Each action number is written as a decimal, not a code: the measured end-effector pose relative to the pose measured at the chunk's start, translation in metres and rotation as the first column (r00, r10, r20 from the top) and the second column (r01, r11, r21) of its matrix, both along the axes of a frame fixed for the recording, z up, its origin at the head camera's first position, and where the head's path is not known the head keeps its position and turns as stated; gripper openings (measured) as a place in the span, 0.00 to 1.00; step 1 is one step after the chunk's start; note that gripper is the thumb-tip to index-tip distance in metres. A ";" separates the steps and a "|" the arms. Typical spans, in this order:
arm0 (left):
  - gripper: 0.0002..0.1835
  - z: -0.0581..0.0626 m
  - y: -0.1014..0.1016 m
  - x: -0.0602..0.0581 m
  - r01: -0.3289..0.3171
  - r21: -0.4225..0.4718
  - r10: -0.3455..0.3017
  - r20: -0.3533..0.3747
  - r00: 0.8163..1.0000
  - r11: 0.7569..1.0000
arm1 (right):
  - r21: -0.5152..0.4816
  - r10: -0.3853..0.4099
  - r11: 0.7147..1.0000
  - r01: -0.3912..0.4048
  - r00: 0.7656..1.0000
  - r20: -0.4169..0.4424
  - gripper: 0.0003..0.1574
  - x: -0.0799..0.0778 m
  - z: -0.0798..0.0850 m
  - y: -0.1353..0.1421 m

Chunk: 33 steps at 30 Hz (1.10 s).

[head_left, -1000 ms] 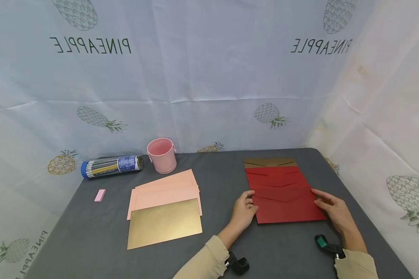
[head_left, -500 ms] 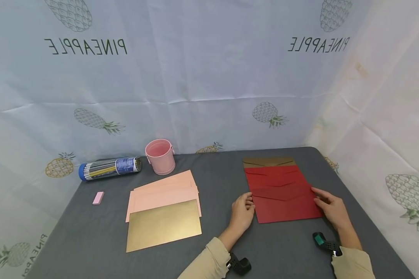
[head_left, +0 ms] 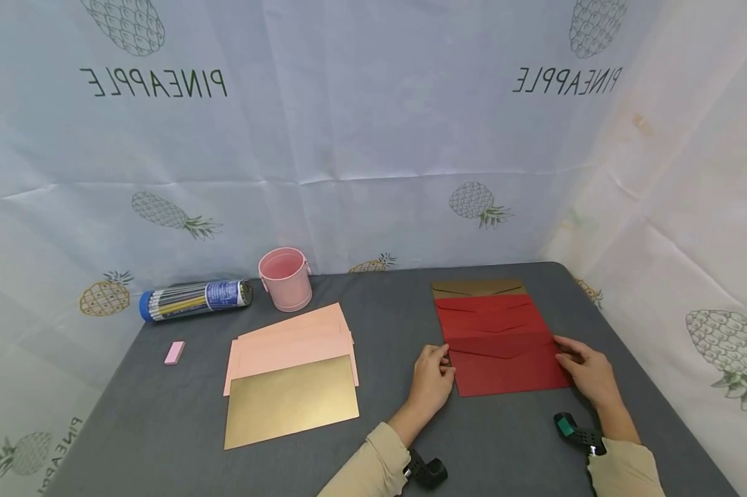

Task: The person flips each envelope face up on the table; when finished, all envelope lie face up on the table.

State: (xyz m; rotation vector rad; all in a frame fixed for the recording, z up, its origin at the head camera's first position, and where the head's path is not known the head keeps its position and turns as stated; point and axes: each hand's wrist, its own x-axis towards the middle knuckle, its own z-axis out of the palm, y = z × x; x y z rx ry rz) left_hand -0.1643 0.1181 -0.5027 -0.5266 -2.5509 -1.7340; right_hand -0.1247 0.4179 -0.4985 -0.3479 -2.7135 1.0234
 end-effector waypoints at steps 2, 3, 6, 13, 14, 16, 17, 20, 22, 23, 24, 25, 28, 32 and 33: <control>0.23 0.000 0.000 0.000 0.003 -0.001 -0.003 0.003 1.000 1.000 | -0.008 -0.011 1.000 0.011 1.000 -0.004 0.26 0.000 0.000 0.000; 0.23 0.000 0.000 0.000 0.004 0.000 -0.004 0.001 1.000 1.000 | -0.014 -0.020 1.000 0.020 1.000 -0.005 0.26 0.000 0.000 0.000; 0.23 0.000 0.000 -0.001 0.008 0.012 -0.008 0.005 1.000 1.000 | -0.035 -0.041 0.999 0.041 0.999 -0.007 0.28 0.000 0.001 -0.002; 0.22 -0.002 -0.001 -0.001 0.016 0.043 -0.017 0.018 1.000 0.999 | -0.132 -0.059 0.990 0.053 0.997 -0.044 0.31 0.001 0.004 -0.001; 0.22 -0.002 -0.001 -0.002 0.018 0.046 -0.019 0.024 1.000 0.999 | -0.139 -0.062 0.989 0.054 0.997 -0.051 0.32 0.001 0.004 0.000; 0.23 -0.002 -0.002 -0.002 0.023 0.049 -0.025 0.040 0.999 0.999 | -0.141 -0.063 0.989 0.053 0.995 -0.072 0.33 0.001 0.005 -0.001; 0.23 -0.001 -0.003 -0.001 0.028 0.052 -0.031 0.051 0.998 0.998 | -0.139 -0.062 0.989 0.050 0.995 -0.084 0.33 0.000 0.006 -0.002; 0.24 0.003 -0.009 0.000 0.057 0.051 -0.061 0.078 0.995 0.997 | -0.147 -0.038 0.989 0.021 0.993 -0.114 0.34 -0.001 0.014 -0.011; 0.25 0.007 -0.017 0.002 0.089 0.043 -0.093 0.095 0.991 0.995 | -0.160 -0.005 0.987 -0.018 0.989 -0.147 0.34 -0.002 0.019 -0.021; 0.26 0.010 -0.022 0.002 0.107 0.042 -0.111 0.104 0.988 0.993 | -0.169 0.014 0.985 -0.042 0.987 -0.163 0.33 -0.003 0.021 -0.026; 0.26 0.012 -0.027 0.003 0.125 0.038 -0.128 0.108 0.986 0.991 | -0.177 0.038 0.982 -0.070 0.983 -0.181 0.33 -0.004 0.023 -0.032; 0.26 0.014 -0.033 0.003 0.140 0.031 -0.143 0.111 0.983 0.990 | -0.180 0.064 0.978 -0.102 0.977 -0.204 0.33 -0.005 0.025 -0.037; 0.26 0.021 -0.057 0.001 0.176 0.020 -0.177 0.102 0.979 0.984 | -0.209 0.160 0.952 -0.223 0.946 -0.280 0.32 -0.010 0.028 -0.057; 0.26 0.028 -0.096 0.000 0.179 -0.004 -0.179 0.075 0.981 0.984 | -0.257 0.298 0.884 -0.390 0.895 -0.332 0.32 -0.015 0.029 -0.088; 0.26 0.029 -0.106 0.000 0.174 -0.004 -0.173 0.068 0.982 0.985 | -0.267 0.328 0.867 -0.421 0.885 -0.332 0.32 -0.016 0.029 -0.097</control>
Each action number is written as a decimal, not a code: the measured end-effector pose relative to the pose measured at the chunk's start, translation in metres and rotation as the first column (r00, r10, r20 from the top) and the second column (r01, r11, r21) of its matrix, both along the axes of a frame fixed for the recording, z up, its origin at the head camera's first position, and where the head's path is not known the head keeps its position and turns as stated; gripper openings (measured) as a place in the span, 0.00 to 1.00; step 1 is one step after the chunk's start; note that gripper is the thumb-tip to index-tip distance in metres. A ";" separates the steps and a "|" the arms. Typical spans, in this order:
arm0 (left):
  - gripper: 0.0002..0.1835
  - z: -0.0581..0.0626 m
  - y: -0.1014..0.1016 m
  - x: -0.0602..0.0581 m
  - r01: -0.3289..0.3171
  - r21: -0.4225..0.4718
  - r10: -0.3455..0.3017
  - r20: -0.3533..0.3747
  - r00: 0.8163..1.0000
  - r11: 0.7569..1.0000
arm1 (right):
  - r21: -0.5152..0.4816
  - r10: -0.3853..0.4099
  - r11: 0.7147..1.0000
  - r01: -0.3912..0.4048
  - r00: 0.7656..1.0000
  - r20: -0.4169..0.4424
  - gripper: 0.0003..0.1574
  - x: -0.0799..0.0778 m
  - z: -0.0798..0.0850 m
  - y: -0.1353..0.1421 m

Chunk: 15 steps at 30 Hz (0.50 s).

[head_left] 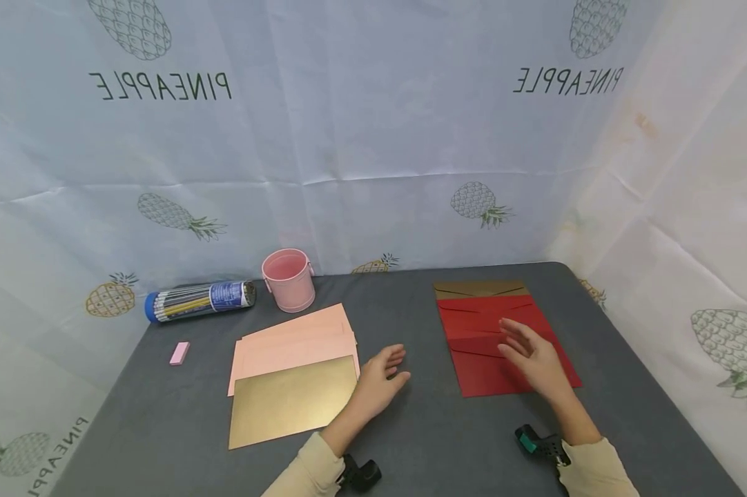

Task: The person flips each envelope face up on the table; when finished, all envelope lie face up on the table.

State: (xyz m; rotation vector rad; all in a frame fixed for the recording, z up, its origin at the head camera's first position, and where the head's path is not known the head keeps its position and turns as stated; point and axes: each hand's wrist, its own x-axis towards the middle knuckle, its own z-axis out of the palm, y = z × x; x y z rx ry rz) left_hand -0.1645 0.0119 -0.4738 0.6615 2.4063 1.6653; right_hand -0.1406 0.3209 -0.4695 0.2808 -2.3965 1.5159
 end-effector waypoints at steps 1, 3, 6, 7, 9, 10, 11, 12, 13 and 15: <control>0.26 0.001 -0.010 0.000 -0.009 0.001 0.009 -0.007 1.000 1.000 | -0.006 0.032 0.999 -0.032 0.999 0.007 0.33 0.000 -0.001 -0.009; 0.25 0.003 -0.030 0.001 -0.042 0.016 0.043 -0.025 0.999 0.999 | -0.009 0.094 0.996 -0.094 0.995 0.024 0.33 0.000 -0.003 -0.028; 0.25 0.004 -0.062 0.003 -0.115 0.033 0.117 -0.056 0.992 0.993 | -0.011 0.181 0.984 -0.180 0.982 0.057 0.34 0.002 -0.006 -0.057; 0.25 0.005 -0.072 0.004 -0.146 0.032 0.148 -0.062 0.987 0.989 | -0.018 0.212 0.977 -0.211 0.975 0.070 0.34 0.003 -0.007 -0.067; 0.26 0.006 -0.093 0.006 -0.212 0.011 0.212 -0.077 0.974 0.977 | -0.046 0.276 0.961 -0.273 0.955 0.106 0.35 0.003 -0.008 -0.086; 0.26 0.006 -0.103 0.007 -0.243 -0.002 0.242 -0.082 0.967 0.970 | -0.066 0.305 0.952 -0.299 0.943 0.131 0.35 0.004 -0.009 -0.095; 0.26 0.006 -0.113 0.008 -0.272 -0.014 0.270 -0.081 0.959 0.962 | -0.090 0.330 0.943 -0.320 0.931 0.154 0.35 0.004 -0.010 -0.104; 0.26 0.005 -0.123 0.009 -0.297 -0.030 0.294 -0.077 0.953 0.954 | -0.116 0.354 0.934 -0.338 0.918 0.179 0.36 0.004 -0.011 -0.112; 0.26 0.005 -0.133 0.011 -0.318 -0.049 0.314 -0.076 0.946 0.947 | -0.137 0.374 0.926 -0.352 0.904 0.205 0.36 0.004 -0.013 -0.121; 0.27 0.003 -0.151 0.014 -0.352 -0.072 0.347 -0.079 0.935 0.933 | -0.169 0.414 0.909 -0.381 0.877 0.246 0.36 0.004 -0.015 -0.136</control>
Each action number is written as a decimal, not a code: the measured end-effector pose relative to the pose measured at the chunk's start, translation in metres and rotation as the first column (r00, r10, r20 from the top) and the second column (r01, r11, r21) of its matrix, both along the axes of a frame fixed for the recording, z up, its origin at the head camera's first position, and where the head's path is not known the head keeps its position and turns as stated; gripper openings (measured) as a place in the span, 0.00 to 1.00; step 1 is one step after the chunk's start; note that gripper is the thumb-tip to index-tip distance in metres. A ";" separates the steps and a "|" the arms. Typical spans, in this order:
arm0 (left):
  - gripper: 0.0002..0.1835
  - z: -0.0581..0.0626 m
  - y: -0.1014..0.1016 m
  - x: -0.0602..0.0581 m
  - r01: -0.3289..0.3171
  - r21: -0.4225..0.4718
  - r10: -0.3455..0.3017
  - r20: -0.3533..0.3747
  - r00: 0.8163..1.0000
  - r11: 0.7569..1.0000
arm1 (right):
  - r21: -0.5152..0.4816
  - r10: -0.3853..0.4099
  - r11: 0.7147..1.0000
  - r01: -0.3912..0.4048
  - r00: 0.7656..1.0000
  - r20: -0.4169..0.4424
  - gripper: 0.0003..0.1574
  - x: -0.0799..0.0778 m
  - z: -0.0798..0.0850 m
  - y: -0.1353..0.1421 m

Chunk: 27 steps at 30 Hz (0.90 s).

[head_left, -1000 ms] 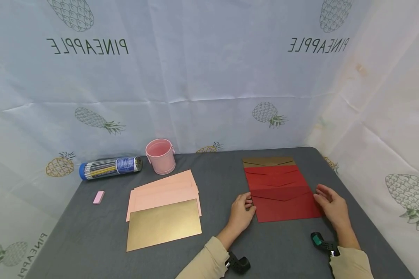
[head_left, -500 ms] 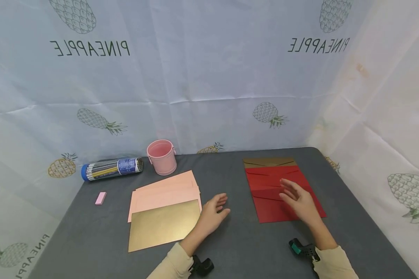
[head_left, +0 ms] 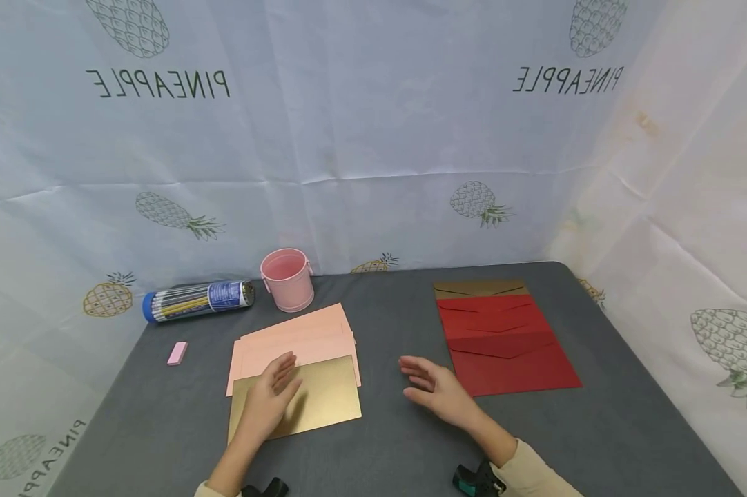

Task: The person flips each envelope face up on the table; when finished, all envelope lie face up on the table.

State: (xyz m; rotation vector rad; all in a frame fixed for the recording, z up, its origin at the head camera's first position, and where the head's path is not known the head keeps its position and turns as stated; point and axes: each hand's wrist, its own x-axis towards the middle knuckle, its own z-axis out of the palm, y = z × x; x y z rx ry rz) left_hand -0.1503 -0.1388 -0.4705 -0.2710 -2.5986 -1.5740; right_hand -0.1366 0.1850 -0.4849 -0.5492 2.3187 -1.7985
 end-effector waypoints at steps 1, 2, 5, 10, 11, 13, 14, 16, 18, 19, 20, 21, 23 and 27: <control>0.27 -0.001 -0.008 0.002 -0.021 -0.011 0.021 -0.004 1.000 1.000 | -0.008 0.017 1.000 -0.017 1.000 0.023 0.36 0.000 -0.001 -0.007; 0.27 -0.001 -0.016 0.003 -0.039 -0.022 0.039 -0.009 0.999 0.999 | -0.014 0.036 0.999 -0.035 0.999 0.040 0.36 0.001 -0.002 -0.014; 0.27 -0.003 -0.037 0.009 -0.106 -0.043 0.105 -0.028 0.994 0.993 | -0.035 0.086 0.996 -0.083 0.992 0.092 0.35 0.002 -0.005 -0.032; 0.26 -0.005 -0.059 0.015 -0.196 -0.087 0.195 -0.013 0.981 0.977 | -0.028 0.109 0.994 -0.106 0.983 0.150 0.33 0.003 -0.008 -0.053; 0.26 -0.005 -0.061 0.015 -0.207 -0.097 0.208 -0.004 0.978 0.974 | -0.020 0.107 0.994 -0.105 0.982 0.153 0.33 0.003 -0.008 -0.056; 0.26 -0.006 -0.064 0.017 -0.221 -0.108 0.225 0.021 0.974 0.969 | -0.002 0.098 0.995 -0.099 0.983 0.156 0.33 0.004 -0.009 -0.062; 0.26 -0.006 -0.064 0.017 -0.225 -0.109 0.230 0.036 0.972 0.968 | 0.007 0.092 0.996 -0.094 0.983 0.156 0.33 0.004 -0.009 -0.065; 0.27 -0.006 -0.064 0.018 -0.229 -0.109 0.237 0.068 0.969 0.967 | 0.017 0.076 0.997 -0.080 0.986 0.151 0.33 0.005 -0.009 -0.069; 0.27 -0.006 -0.064 0.018 -0.228 -0.109 0.238 0.100 0.966 0.968 | 0.021 0.058 0.998 -0.062 0.988 0.145 0.33 0.006 -0.008 -0.073; 0.27 -0.006 -0.065 0.018 -0.232 -0.113 0.245 0.112 0.963 0.966 | 0.023 0.050 0.998 -0.053 0.989 0.140 0.34 0.007 -0.007 -0.074; 0.27 -0.006 -0.065 0.018 -0.243 -0.118 0.257 0.120 0.959 0.963 | 0.021 0.043 0.999 -0.046 0.990 0.136 0.34 0.007 -0.006 -0.076; 0.27 -0.007 -0.065 0.018 -0.259 -0.128 0.275 0.126 0.953 0.957 | 0.020 0.036 0.999 -0.039 0.991 0.132 0.34 0.008 -0.006 -0.077; 0.28 -0.007 -0.066 0.019 -0.294 -0.152 0.315 0.132 0.940 0.944 | 0.023 0.023 0.999 -0.026 0.991 0.130 0.35 0.010 -0.005 -0.079; 0.28 -0.006 -0.069 0.020 -0.335 -0.169 0.360 0.154 0.920 0.927 | 0.031 -0.002 1.000 -0.003 0.990 0.141 0.35 0.011 -0.004 -0.082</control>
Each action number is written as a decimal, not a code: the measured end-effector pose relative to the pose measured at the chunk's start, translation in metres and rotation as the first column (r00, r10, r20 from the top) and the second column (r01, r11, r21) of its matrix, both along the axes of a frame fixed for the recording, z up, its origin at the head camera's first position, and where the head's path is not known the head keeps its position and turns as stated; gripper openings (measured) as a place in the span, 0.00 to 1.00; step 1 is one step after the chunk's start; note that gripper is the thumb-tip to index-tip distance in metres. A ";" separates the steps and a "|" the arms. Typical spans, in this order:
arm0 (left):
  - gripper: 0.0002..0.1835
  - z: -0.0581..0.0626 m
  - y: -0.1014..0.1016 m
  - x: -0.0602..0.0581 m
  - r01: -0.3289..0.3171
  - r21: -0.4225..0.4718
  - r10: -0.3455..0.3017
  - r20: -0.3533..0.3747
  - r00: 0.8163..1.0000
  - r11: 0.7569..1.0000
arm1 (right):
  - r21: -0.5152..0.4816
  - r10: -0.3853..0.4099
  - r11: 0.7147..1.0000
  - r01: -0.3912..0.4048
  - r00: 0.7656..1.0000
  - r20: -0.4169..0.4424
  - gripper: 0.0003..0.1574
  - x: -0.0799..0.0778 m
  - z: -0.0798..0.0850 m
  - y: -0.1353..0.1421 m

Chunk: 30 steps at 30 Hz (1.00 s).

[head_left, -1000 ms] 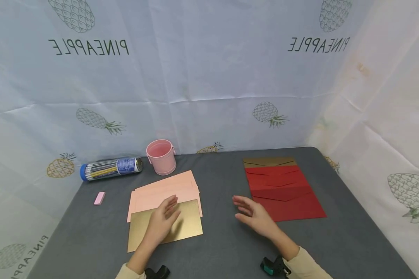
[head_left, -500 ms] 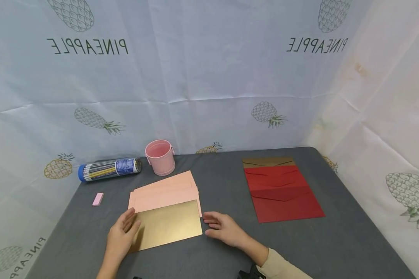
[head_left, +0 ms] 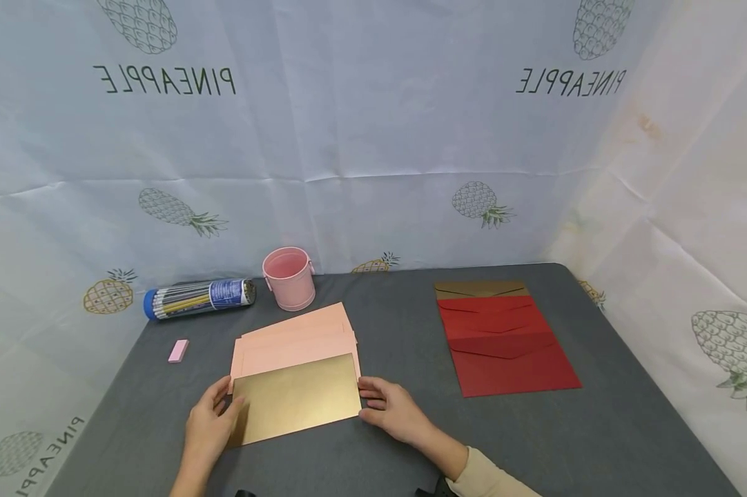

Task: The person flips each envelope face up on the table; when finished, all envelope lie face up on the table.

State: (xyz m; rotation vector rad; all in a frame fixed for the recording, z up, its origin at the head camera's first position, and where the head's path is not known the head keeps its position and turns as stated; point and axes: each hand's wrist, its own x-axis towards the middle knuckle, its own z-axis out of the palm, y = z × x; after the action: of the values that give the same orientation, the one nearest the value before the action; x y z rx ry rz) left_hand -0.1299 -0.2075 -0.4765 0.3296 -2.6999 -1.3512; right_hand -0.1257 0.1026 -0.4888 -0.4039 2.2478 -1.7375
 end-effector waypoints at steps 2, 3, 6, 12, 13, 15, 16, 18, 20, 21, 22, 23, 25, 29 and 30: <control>0.28 0.000 -0.001 0.000 0.005 0.022 -0.006 0.005 1.000 1.000 | -0.002 -0.011 1.000 0.011 1.000 0.010 0.36 0.001 0.000 -0.001; 0.28 0.001 -0.001 0.001 0.011 0.032 -0.011 0.007 1.000 0.999 | -0.009 -0.015 1.000 0.015 1.000 0.017 0.36 0.001 0.001 -0.001; 0.27 0.000 -0.001 0.001 0.007 0.055 -0.006 -0.011 1.000 0.998 | -0.038 -0.025 0.999 0.026 0.999 0.031 0.36 0.001 0.000 -0.002; 0.23 -0.001 0.002 0.001 -0.090 0.091 0.097 -0.075 0.992 0.992 | -0.160 -0.056 0.985 0.068 0.996 0.076 0.35 0.000 -0.005 -0.004; 0.23 -0.001 0.002 0.001 -0.104 0.102 0.112 -0.079 0.990 0.989 | -0.186 -0.064 0.979 0.079 0.994 0.087 0.35 0.000 -0.006 -0.004; 0.22 -0.001 0.002 0.001 -0.122 0.124 0.132 -0.080 0.988 0.985 | -0.230 -0.082 0.967 0.106 0.991 0.110 0.34 -0.001 -0.007 -0.004; 0.22 -0.001 0.003 0.001 -0.128 0.136 0.139 -0.073 0.988 0.982 | -0.242 -0.095 0.963 0.122 0.988 0.119 0.34 -0.002 -0.007 -0.004; 0.22 -0.001 0.004 0.000 -0.127 0.175 0.140 -0.062 0.988 0.976 | -0.248 -0.123 0.957 0.150 0.985 0.123 0.33 -0.003 -0.008 -0.004; 0.23 0.000 0.006 -0.001 -0.122 0.228 0.135 -0.040 0.990 0.966 | -0.245 -0.146 0.954 0.171 0.982 0.117 0.33 -0.005 -0.008 -0.003; 0.23 0.000 0.007 -0.002 -0.118 0.266 0.129 -0.026 0.991 0.957 | -0.241 -0.159 0.953 0.182 0.981 0.114 0.32 -0.006 -0.008 -0.003; 0.24 0.001 0.008 -0.003 -0.114 0.309 0.124 -0.012 0.992 0.944 | -0.243 -0.170 0.951 0.193 0.979 0.110 0.32 -0.006 -0.007 -0.002; 0.24 0.001 0.009 -0.005 -0.111 0.352 0.118 0.002 0.993 0.929 | -0.246 -0.181 0.948 0.201 0.978 0.103 0.32 -0.008 -0.006 -0.001; 0.26 0.003 0.011 -0.009 -0.107 0.427 0.106 0.025 0.994 0.898 | -0.252 -0.203 0.942 0.222 0.974 0.097 0.32 -0.011 -0.004 0.003; 0.28 0.008 0.018 -0.019 -0.082 0.550 0.068 0.046 0.997 0.831 | -0.289 -0.247 0.919 0.269 0.963 0.110 0.33 -0.019 0.003 0.011; 0.28 0.009 0.020 -0.021 -0.073 0.574 0.056 0.048 0.997 0.815 | -0.304 -0.254 0.911 0.280 0.959 0.122 0.34 -0.022 0.004 0.013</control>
State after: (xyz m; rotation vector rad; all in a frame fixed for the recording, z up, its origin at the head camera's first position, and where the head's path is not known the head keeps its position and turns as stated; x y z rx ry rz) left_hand -0.1510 -0.1874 -0.4672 0.4830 -2.1996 -2.1354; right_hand -0.1478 0.1153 -0.4849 -0.0846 2.0440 -2.2266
